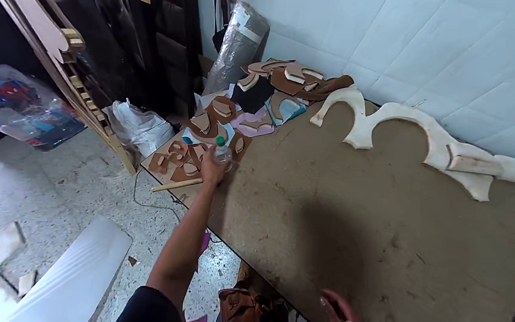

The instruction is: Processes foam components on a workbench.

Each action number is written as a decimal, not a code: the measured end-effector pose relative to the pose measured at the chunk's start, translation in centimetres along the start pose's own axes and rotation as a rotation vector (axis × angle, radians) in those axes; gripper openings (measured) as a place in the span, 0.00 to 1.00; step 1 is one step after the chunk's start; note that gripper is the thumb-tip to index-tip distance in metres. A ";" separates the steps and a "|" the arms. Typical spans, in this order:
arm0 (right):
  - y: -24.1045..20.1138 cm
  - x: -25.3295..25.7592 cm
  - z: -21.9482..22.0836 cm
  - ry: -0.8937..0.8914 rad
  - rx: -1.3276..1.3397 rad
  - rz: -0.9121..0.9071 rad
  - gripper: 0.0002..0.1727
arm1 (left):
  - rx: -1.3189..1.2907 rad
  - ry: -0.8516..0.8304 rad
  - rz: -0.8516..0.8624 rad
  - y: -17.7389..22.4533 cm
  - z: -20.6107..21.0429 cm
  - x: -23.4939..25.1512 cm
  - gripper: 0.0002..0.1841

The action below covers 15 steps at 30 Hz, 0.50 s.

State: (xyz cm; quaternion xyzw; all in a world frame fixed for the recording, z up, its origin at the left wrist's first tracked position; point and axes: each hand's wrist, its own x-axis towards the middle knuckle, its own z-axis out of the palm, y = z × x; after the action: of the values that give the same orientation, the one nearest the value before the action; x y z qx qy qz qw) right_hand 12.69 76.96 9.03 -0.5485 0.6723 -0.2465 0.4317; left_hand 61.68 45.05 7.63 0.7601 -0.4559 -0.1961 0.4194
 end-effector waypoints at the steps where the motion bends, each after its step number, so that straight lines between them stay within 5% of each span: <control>1: -0.5 0.0 0.1 0.004 -0.004 0.004 0.17 | 0.030 -0.004 0.008 0.8 0.3 -1.1 0.47; 4: -2.4 0.5 1.0 0.056 0.035 -0.046 0.22 | -0.007 -0.181 0.084 5.4 1.6 -7.7 0.47; 8: -4.7 2.3 2.7 0.149 0.028 -0.184 0.57 | -0.176 -0.608 0.231 10.2 4.4 -21.5 0.45; 11: -5.7 3.3 2.6 0.188 0.112 -0.291 0.67 | -0.307 -0.918 0.253 13.4 4.3 -29.9 0.43; 13: -5.6 2.5 1.8 0.229 0.134 -0.247 0.66 | -0.356 -1.017 0.326 13.5 3.1 -30.8 0.41; 15: -4.8 1.3 1.2 0.270 0.080 -0.171 0.64 | -0.283 -0.933 0.385 11.1 0.9 -27.3 0.34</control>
State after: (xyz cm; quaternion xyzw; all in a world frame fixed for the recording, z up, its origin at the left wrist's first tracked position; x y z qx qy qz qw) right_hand 16.21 74.52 11.88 -0.5481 0.6647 -0.3802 0.3365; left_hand 41.40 65.45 13.92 0.4302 -0.6947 -0.4931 0.2987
